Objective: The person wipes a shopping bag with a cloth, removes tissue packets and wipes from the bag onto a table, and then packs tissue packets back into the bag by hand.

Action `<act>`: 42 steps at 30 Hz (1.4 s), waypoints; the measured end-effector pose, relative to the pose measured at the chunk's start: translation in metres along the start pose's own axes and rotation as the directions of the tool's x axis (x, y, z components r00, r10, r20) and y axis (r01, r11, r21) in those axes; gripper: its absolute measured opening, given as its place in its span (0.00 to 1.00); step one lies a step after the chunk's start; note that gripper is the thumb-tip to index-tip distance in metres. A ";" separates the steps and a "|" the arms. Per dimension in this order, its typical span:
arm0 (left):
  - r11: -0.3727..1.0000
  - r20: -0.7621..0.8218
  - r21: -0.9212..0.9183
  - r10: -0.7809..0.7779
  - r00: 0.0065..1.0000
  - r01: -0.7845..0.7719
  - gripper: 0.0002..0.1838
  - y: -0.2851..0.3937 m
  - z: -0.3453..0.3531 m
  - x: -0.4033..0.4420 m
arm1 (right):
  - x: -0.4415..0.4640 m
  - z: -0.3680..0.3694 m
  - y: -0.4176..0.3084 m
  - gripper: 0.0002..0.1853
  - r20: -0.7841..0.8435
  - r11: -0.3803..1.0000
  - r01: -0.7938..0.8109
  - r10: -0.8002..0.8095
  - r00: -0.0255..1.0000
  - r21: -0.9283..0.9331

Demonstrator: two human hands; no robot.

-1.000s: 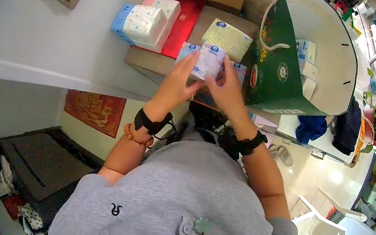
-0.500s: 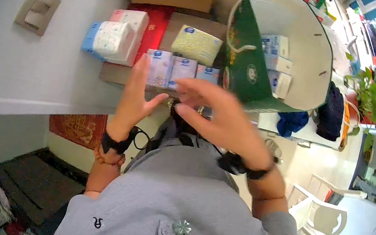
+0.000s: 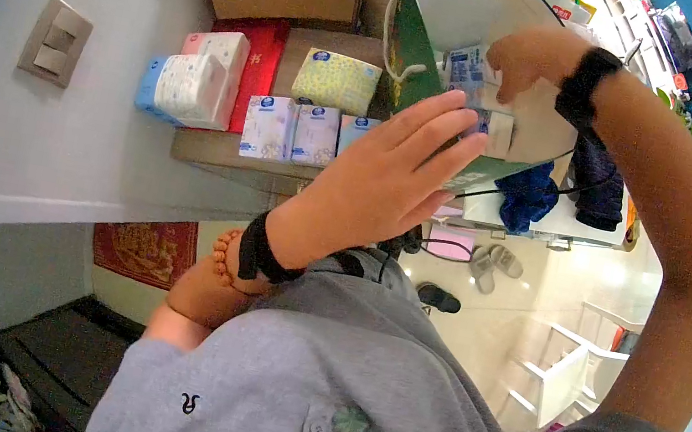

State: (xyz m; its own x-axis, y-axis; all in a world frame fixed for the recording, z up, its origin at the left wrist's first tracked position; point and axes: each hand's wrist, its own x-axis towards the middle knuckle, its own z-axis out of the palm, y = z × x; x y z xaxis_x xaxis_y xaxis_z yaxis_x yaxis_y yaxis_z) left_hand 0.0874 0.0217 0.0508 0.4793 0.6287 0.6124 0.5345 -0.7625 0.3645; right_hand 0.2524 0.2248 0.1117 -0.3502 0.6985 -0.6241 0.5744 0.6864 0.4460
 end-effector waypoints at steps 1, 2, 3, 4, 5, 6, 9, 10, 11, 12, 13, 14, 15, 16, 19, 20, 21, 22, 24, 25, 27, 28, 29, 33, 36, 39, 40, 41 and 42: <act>1.000 -0.004 0.012 -0.016 1.000 0.016 0.37 0.002 0.000 -0.003 | 0.001 -0.005 -0.011 0.30 0.033 1.000 0.029 -0.028 0.999 -0.011; 1.000 -0.004 0.012 -0.015 1.000 0.015 0.37 0.004 -0.001 -0.005 | 0.001 -0.010 -0.023 0.29 0.066 0.998 0.059 -0.057 0.996 -0.026; 1.000 -0.008 0.014 -0.015 1.000 0.015 0.36 0.005 -0.002 -0.007 | 0.001 -0.014 -0.030 0.29 0.098 0.995 0.089 -0.084 0.992 -0.045; 1.000 -0.016 0.018 -0.016 1.000 0.016 0.36 0.006 -0.003 -0.008 | 0.009 -0.004 -0.032 0.25 0.005 0.985 0.159 -0.159 0.987 -0.074; 1.000 -0.020 0.023 -0.016 1.000 0.017 0.37 0.007 -0.002 -0.009 | 0.020 0.005 -0.035 0.25 0.005 0.975 0.193 -0.194 0.981 -0.113; 0.999 -0.023 0.028 -0.016 1.000 0.017 0.37 0.008 -0.001 -0.011 | 0.035 0.015 -0.037 0.25 0.006 0.962 0.227 -0.228 0.974 -0.151; 0.999 -0.034 0.036 -0.013 0.999 0.014 0.38 0.008 0.000 -0.016 | 0.048 0.029 -0.037 0.23 -0.084 0.965 0.221 -0.234 0.969 -0.138; 0.999 -0.038 0.040 -0.013 0.999 0.015 0.38 0.007 0.000 -0.017 | 0.049 0.024 -0.033 0.23 -0.105 0.970 0.210 -0.224 0.969 -0.123; 0.998 -0.050 0.052 -0.015 0.999 0.018 0.38 0.005 0.000 -0.018 | 0.050 0.018 -0.028 0.23 -0.127 0.974 0.202 -0.215 0.968 -0.105; 0.998 -0.059 0.064 -0.016 0.998 0.020 0.39 0.002 0.001 -0.019 | 0.058 0.010 -0.010 0.20 -0.169 0.930 0.328 -0.354 0.920 -0.165; 0.997 -0.066 0.073 -0.014 0.998 0.019 0.39 0.000 0.002 -0.020 | 0.001 -0.036 -0.026 0.18 -0.162 0.995 0.082 -0.070 0.984 0.065; 0.998 -0.085 0.061 -0.013 0.996 0.018 0.39 -0.001 0.001 -0.022 | -0.002 -0.042 -0.010 0.18 -0.194 0.979 0.055 -0.016 0.981 0.198; 0.999 -0.104 0.050 -0.013 0.994 0.018 0.39 -0.003 -0.003 -0.023 | -0.002 -0.052 0.003 0.21 -0.102 0.990 0.104 -0.094 0.990 0.095; 0.999 -0.123 0.036 -0.012 0.992 0.017 0.39 -0.003 -0.008 -0.024 | -0.023 -0.072 0.004 0.27 -0.072 0.987 -0.022 0.034 0.997 0.159; 0.994 -0.252 -0.021 -0.112 0.961 0.110 0.34 -0.009 -0.036 -0.032 | -0.097 -0.116 0.014 0.22 -0.024 0.938 0.221 -0.223 0.975 0.268; 0.990 -0.313 0.029 -0.120 0.942 0.135 0.34 -0.014 -0.041 -0.037 | -0.125 -0.123 0.009 0.22 -0.038 0.920 0.222 -0.222 0.974 0.324; 0.979 -0.327 -0.065 -0.204 0.923 0.194 0.35 -0.015 -0.045 -0.042 | -0.144 -0.117 0.015 0.22 -0.171 0.869 0.310 -0.263 0.950 0.385; 0.956 -0.335 -0.159 -0.289 0.897 0.248 0.36 -0.015 -0.049 -0.047 | -0.155 -0.091 0.026 0.26 -0.333 0.824 0.356 -0.219 0.917 0.440; 0.921 -0.360 -0.285 -0.358 0.861 0.264 0.39 -0.019 -0.052 -0.053 | -0.170 -0.034 0.030 0.31 -0.566 0.684 0.473 -0.106 0.818 0.556; 0.895 -0.339 -0.376 -0.374 0.863 0.240 0.40 -0.016 -0.052 -0.054 | -0.177 -0.024 0.006 0.31 -0.626 0.538 0.551 -0.054 0.778 0.638; 0.816 -0.290 -0.544 -0.399 0.870 0.193 0.42 -0.009 -0.051 -0.055 | -0.179 -0.005 -0.045 0.32 -0.665 0.207 0.643 0.058 0.745 0.738; 0.720 -0.248 -0.685 -0.371 0.895 0.109 0.43 -0.009 -0.050 -0.056 | -0.176 0.002 -0.070 0.33 -0.648 0.049 0.647 0.128 0.751 0.761; 0.595 -0.212 -0.803 -0.336 0.918 0.032 0.43 -0.008 -0.049 -0.057 | -0.170 0.008 -0.094 0.31 -0.590 -0.080 0.628 0.267 0.762 0.774; 0.495 -0.078 -0.860 -0.369 0.926 0.125 0.43 -0.014 -0.056 -0.071 | -0.149 0.030 -0.147 0.22 -0.585 -0.237 0.700 0.408 0.701 0.674; 0.618 -0.088 -0.703 -0.568 0.819 0.353 0.36 -0.018 -0.051 -0.081 | -0.132 0.038 -0.177 0.29 -0.821 0.469 0.706 0.489 0.294 0.532; 0.839 -0.330 -0.170 -0.543 0.772 0.517 0.27 -0.051 -0.040 -0.105 | -0.087 0.037 -0.211 0.27 -0.900 0.662 0.641 0.421 0.111 0.389; 0.828 -0.384 -0.043 -0.531 0.756 0.559 0.27 -0.062 -0.037 -0.113 | -0.069 0.035 -0.221 0.29 -0.925 0.727 0.585 0.360 0.121 0.360; 0.801 -0.438 0.081 -0.506 0.743 0.593 0.26 -0.073 -0.034 -0.121 | -0.051 0.035 -0.229 0.30 -0.945 0.788 0.524 0.298 0.134 0.323; 0.766 -0.418 0.070 -0.559 0.716 0.639 0.28 -0.088 -0.028 -0.134 | -0.028 0.040 -0.239 0.30 -0.958 0.830 0.480 0.247 0.142 0.286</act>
State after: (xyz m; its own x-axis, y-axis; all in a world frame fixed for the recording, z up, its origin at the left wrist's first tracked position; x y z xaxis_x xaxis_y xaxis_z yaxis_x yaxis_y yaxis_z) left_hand -0.0438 0.0007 -0.0435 -0.2466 0.8130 0.5275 0.7642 -0.1716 0.6217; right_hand 0.1543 0.0335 -0.0028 -0.6169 0.4632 0.6364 0.5199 0.8468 -0.1124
